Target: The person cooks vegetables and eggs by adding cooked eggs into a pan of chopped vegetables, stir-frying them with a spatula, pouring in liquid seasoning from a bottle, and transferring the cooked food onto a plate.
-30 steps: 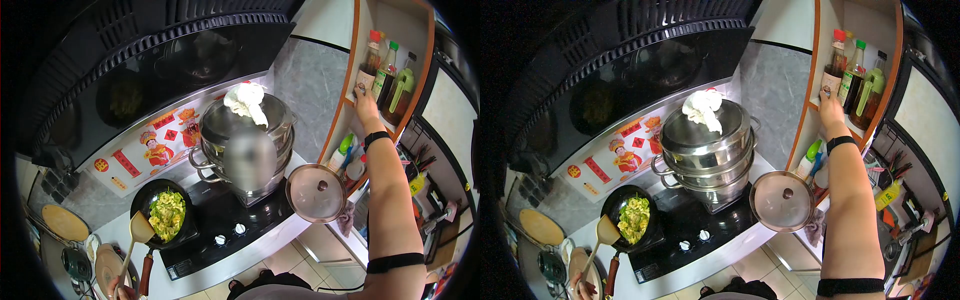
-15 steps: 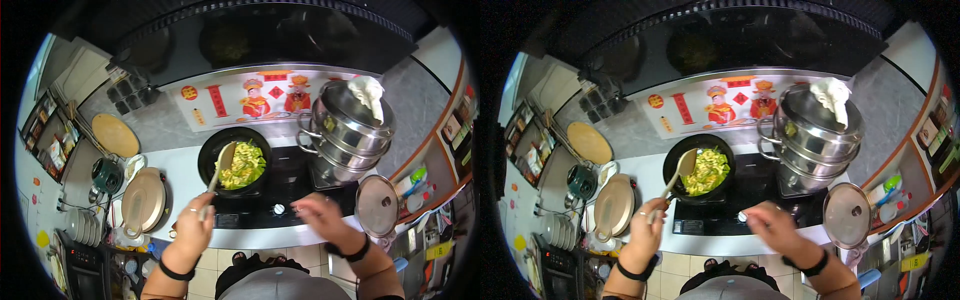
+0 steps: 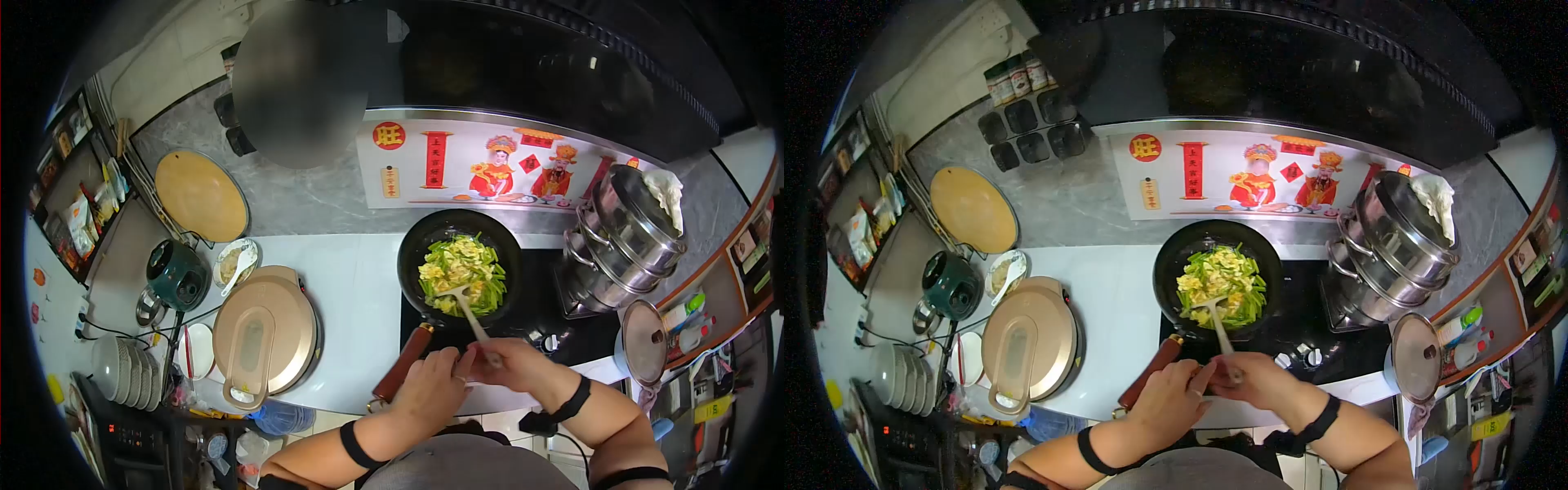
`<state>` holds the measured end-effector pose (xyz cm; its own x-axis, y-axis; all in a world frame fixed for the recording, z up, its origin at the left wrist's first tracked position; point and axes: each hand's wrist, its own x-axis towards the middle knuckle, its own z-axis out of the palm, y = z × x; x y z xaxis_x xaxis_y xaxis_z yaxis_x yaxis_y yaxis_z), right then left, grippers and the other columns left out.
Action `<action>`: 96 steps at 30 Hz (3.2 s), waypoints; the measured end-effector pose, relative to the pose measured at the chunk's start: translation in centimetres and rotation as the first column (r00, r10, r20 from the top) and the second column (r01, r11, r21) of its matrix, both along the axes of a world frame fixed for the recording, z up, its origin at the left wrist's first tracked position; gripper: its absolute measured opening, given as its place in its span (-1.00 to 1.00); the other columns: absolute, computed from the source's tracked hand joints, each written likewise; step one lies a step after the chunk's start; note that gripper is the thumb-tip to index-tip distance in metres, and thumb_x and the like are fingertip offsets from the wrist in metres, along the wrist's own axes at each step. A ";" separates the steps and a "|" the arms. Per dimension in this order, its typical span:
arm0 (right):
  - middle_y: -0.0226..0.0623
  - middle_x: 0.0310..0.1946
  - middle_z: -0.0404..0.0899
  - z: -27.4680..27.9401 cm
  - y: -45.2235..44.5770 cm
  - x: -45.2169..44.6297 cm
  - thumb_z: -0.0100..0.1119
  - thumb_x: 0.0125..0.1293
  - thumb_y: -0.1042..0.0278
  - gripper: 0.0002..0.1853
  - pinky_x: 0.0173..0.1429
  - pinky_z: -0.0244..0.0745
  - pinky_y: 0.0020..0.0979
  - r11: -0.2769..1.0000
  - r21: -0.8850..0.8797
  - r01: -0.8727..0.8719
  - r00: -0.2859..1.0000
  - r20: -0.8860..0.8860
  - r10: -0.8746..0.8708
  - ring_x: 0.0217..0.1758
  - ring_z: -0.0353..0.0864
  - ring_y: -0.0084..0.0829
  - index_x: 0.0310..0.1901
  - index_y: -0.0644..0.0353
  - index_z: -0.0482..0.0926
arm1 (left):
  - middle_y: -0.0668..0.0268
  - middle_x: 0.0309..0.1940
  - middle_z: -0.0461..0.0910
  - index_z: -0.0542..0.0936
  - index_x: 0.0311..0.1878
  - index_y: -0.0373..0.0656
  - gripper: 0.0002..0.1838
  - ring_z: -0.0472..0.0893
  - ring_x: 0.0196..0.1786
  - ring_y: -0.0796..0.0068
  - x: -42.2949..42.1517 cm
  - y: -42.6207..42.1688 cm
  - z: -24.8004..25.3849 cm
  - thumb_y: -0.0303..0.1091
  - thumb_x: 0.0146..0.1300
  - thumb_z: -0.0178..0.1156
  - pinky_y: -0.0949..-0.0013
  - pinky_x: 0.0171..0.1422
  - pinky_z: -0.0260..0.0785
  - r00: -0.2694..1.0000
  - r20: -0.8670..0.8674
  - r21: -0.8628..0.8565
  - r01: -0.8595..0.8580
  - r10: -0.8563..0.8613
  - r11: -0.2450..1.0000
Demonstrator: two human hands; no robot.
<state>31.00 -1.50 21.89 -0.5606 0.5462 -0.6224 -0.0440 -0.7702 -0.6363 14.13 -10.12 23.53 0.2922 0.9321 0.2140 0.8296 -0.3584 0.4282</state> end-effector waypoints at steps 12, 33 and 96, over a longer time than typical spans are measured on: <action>-0.05 -0.44 0.56 5.5 2.5 4.0 0.10 0.02 0.51 -0.65 -0.28 0.51 -0.30 0.097 0.595 -0.798 0.505 0.748 -0.431 -0.42 0.57 -0.08 -0.09 0.11 0.60 | -0.11 -0.08 0.47 0.07 0.36 -0.23 -0.23 0.55 -0.12 0.02 -11.3 -3.2 -6.1 -0.18 0.19 0.20 0.20 -0.03 0.40 0.892 0.439 -0.506 0.148 0.105 0.849; -0.02 -0.41 0.59 0.5 11.5 -1.4 0.10 0.08 0.33 -0.75 -0.13 0.50 -0.12 -0.046 0.609 -0.792 0.542 0.666 -0.513 -0.30 0.59 -0.03 -0.19 0.08 0.64 | 0.07 -0.06 0.51 0.15 0.38 -0.08 -0.26 0.52 -0.04 0.28 -10.1 -5.0 -5.6 -0.34 0.16 0.27 0.34 0.07 0.34 0.773 0.540 -0.591 0.066 0.333 0.804; -0.19 -0.42 0.64 7.9 19.4 4.3 0.19 0.03 0.09 -0.76 -0.20 0.52 -0.19 0.114 -0.089 -0.989 -0.141 0.777 -0.614 -0.32 0.63 -0.17 -0.33 -0.01 0.70 | 0.36 -0.39 0.41 0.07 0.42 -0.07 -0.31 0.43 -0.41 0.58 -10.7 -5.9 -5.9 -0.53 0.24 0.05 0.49 -0.25 0.35 0.671 0.639 -0.637 0.187 0.376 0.748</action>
<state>35.32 17.86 29.74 -0.4404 0.8926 -0.0961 0.7899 0.4362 0.4311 3.44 -15.99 17.65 0.2163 0.9244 -0.3142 0.1825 0.2779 0.9431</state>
